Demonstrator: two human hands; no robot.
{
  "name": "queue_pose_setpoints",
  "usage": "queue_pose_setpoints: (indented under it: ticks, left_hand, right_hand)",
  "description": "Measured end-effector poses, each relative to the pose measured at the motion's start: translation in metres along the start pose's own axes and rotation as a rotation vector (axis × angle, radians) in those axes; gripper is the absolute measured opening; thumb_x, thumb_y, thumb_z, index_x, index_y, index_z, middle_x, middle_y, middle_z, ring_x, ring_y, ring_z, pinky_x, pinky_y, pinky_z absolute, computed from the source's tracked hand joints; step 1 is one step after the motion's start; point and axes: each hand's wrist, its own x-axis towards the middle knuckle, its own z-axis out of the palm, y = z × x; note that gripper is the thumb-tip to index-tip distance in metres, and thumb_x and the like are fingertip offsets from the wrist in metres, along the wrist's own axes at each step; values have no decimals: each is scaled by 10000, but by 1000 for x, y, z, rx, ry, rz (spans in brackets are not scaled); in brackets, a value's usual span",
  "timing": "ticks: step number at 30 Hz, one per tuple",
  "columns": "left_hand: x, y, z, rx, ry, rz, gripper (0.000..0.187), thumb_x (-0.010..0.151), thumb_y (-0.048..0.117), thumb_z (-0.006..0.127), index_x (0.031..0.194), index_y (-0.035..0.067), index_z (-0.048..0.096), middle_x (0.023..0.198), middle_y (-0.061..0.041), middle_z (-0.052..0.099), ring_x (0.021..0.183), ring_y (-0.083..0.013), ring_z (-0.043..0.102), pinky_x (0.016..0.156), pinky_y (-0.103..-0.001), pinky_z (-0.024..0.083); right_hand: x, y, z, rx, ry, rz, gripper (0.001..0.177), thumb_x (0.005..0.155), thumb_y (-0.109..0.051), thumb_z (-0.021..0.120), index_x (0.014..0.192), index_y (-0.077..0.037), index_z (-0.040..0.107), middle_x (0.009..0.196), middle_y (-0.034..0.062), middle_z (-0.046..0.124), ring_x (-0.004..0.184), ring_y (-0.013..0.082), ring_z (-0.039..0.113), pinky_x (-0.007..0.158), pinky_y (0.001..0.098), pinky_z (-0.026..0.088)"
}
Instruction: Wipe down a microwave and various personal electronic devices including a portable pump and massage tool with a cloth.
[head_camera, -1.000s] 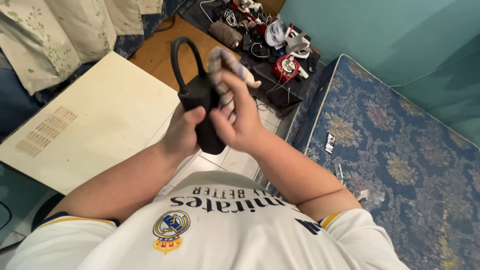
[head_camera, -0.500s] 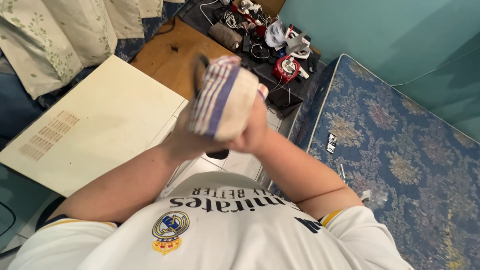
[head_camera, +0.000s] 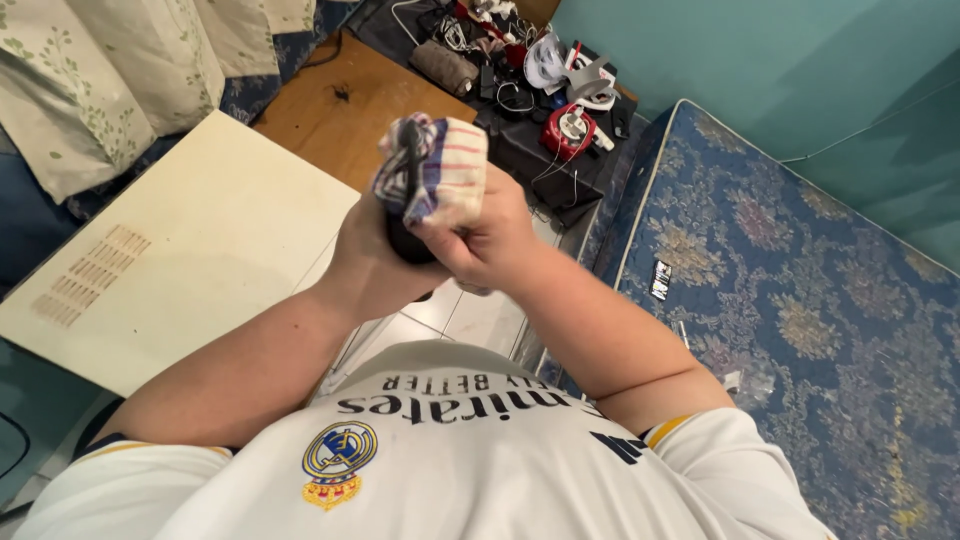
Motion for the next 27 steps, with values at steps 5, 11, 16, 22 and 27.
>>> queue_pose_setpoints:
  ticks: [5,11,16,22,27]
  left_hand:
    - [2,2,1,-48,5,-63,566,714,101,891,1202,97,605,1163,-85,645,1075,-242,654,944,-342,536]
    - [-13,-9,11,-339,14,-26,683,738,122,909,1311,61,543,1257,-94,572,1156,-266,609,1038,-382,509]
    - [-11,-12,7,-191,-21,-43,692,725,149,937,1290,52,549,1246,-106,561,1156,-266,602,1020,-385,509]
    - [-6,-7,10,-95,73,58,610,883,182,864,1327,61,463,1263,-74,561,1189,-233,615,1032,-363,518]
    - [-12,-9,11,-111,19,65,587,806,117,875,1261,72,506,1207,-82,596,1113,-242,649,957,-370,538]
  right_hand:
    - [-12,9,7,15,191,-43,74,903,-20,708,907,-88,679,1080,72,727,1076,324,688,1074,431,500]
    - [-1,-10,-2,156,216,-43,124,897,-106,652,982,-76,736,1111,102,705,1098,319,654,1079,442,467]
    - [11,-20,-6,100,-83,-53,182,921,-94,656,1066,-110,766,1196,88,715,1218,334,672,1156,482,423]
    - [5,-29,4,-164,-5,-73,206,884,-74,718,1085,-117,736,1276,131,635,1267,404,596,1177,507,388]
    - [9,-21,-15,11,-98,-107,243,851,-42,692,1088,-62,743,1240,110,675,1210,337,662,1076,462,501]
